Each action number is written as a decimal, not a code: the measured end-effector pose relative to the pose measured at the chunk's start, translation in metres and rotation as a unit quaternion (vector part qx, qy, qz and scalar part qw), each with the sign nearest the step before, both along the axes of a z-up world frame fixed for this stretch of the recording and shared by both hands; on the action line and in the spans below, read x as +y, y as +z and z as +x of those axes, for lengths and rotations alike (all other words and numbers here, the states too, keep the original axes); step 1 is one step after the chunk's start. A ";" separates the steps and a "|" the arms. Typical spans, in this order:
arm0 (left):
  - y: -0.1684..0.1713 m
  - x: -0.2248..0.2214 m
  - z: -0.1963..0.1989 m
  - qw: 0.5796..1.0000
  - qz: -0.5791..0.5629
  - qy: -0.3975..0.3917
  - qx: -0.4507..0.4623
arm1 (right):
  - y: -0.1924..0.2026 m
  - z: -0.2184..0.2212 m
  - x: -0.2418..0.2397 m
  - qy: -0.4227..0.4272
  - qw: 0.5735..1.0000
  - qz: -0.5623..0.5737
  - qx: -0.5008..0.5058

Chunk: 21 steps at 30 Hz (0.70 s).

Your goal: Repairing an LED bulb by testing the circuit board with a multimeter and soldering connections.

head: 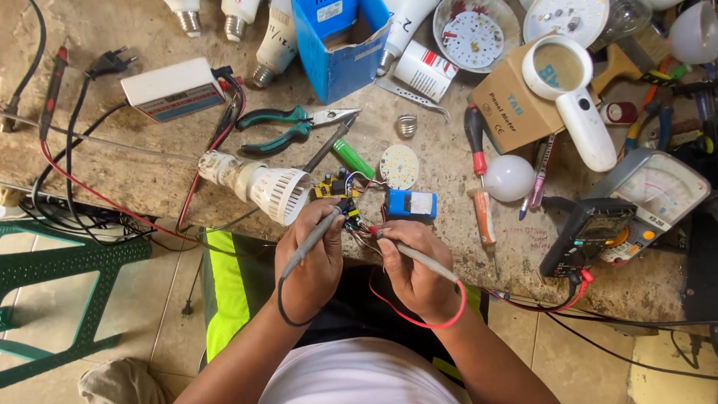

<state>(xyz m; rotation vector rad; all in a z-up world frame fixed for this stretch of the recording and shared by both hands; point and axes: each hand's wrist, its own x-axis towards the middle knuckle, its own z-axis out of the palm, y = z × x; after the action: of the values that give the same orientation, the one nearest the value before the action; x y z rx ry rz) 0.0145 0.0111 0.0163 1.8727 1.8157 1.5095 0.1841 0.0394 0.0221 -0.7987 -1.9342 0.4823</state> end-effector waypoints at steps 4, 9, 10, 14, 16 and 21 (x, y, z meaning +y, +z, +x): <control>-0.005 -0.002 0.000 0.999 0.027 -0.029 -0.017 | -0.003 0.002 -0.001 -0.003 1.000 -0.020 0.008; 0.000 -0.001 -0.003 0.999 0.032 -0.034 -0.005 | -0.011 0.008 -0.002 0.006 0.999 -0.030 0.029; -0.003 -0.002 -0.003 0.999 0.028 -0.032 -0.008 | -0.011 0.008 -0.002 -0.004 0.999 -0.034 0.041; -0.010 0.001 -0.006 0.997 0.032 -0.037 -0.055 | -0.009 0.005 0.006 -0.032 0.995 -0.069 0.058; -0.015 -0.001 -0.005 0.997 0.019 -0.029 -0.073 | 0.004 -0.003 0.016 -0.026 0.996 -0.061 0.051; 0.000 0.004 -0.005 0.997 0.001 -0.012 -0.080 | 0.000 -0.018 0.034 -0.015 0.999 -0.027 0.016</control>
<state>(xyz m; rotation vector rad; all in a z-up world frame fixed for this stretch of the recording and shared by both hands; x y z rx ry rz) 0.0095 0.0147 0.0159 1.7141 1.7159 1.6021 0.1657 0.0739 0.0218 -0.8473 -1.8836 0.5277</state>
